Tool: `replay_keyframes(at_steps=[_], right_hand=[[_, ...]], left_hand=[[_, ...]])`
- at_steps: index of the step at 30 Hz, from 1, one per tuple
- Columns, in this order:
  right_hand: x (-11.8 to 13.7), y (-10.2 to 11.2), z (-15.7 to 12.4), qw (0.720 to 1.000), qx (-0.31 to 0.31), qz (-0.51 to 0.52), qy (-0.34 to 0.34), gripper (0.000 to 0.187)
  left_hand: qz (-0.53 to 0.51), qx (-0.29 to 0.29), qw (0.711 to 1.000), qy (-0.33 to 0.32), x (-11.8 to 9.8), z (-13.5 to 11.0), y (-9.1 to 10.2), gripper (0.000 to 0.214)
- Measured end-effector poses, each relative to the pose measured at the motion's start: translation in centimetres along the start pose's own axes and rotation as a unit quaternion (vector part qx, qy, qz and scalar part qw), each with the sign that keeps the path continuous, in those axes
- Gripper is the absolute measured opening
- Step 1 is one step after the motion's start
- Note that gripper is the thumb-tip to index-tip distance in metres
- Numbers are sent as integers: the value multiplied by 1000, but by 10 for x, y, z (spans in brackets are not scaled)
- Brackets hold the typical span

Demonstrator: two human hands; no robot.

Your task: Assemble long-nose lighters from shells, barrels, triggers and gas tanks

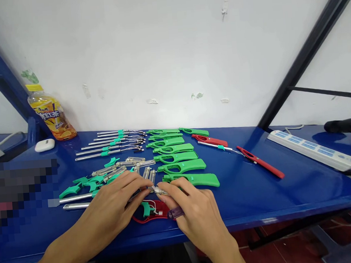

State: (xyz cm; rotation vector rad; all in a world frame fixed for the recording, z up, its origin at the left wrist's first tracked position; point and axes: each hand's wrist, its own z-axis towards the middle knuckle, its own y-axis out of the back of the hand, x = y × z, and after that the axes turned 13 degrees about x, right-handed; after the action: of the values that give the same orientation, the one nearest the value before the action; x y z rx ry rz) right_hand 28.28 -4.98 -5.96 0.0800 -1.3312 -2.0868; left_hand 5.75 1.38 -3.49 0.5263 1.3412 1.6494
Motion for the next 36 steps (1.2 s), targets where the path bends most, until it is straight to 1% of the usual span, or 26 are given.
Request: replay_keyframes(at_steps=[8, 17, 19, 21, 23, 25, 28, 31, 33, 36], right_hand=[[0, 0, -1, 1000, 2, -1, 7, 28], [4, 3, 0, 1000, 0, 16, -4, 18], [4, 3, 0, 1000, 8, 16, -7, 17], [4, 3, 0, 1000, 3, 20, -9, 19], [2, 2, 0, 999, -13, 34, -10, 23], [0, 1, 1, 998, -25, 52, -11, 25], [-2, 1, 1, 997, -21, 71, -14, 22], [0, 2, 0, 998, -13, 67, -19, 18], [1, 3, 0, 998, -13, 61, -23, 17], [3, 4, 0, 998, -9, 60, -32, 16]], left_hand=[[0, 5, 1000, 0, -3, 1, 2, 19], [0, 47, 999, 12, -1, 0, 2, 21], [-5, 50, 999, 8, -1, 0, 1, 22], [-15, 45, 999, 3, 0, -1, 2, 21], [-27, 43, 999, 3, 4, -3, 4, 22], [-38, 54, 998, 12, 9, -7, 10, 26], [-32, 73, 997, 24, 18, -16, 22, 30], [-8, 75, 997, 18, 22, -27, 32, 26], [14, 70, 997, 16, 21, -31, 34, 22], [38, 78, 996, 14, 20, -31, 32, 23]])
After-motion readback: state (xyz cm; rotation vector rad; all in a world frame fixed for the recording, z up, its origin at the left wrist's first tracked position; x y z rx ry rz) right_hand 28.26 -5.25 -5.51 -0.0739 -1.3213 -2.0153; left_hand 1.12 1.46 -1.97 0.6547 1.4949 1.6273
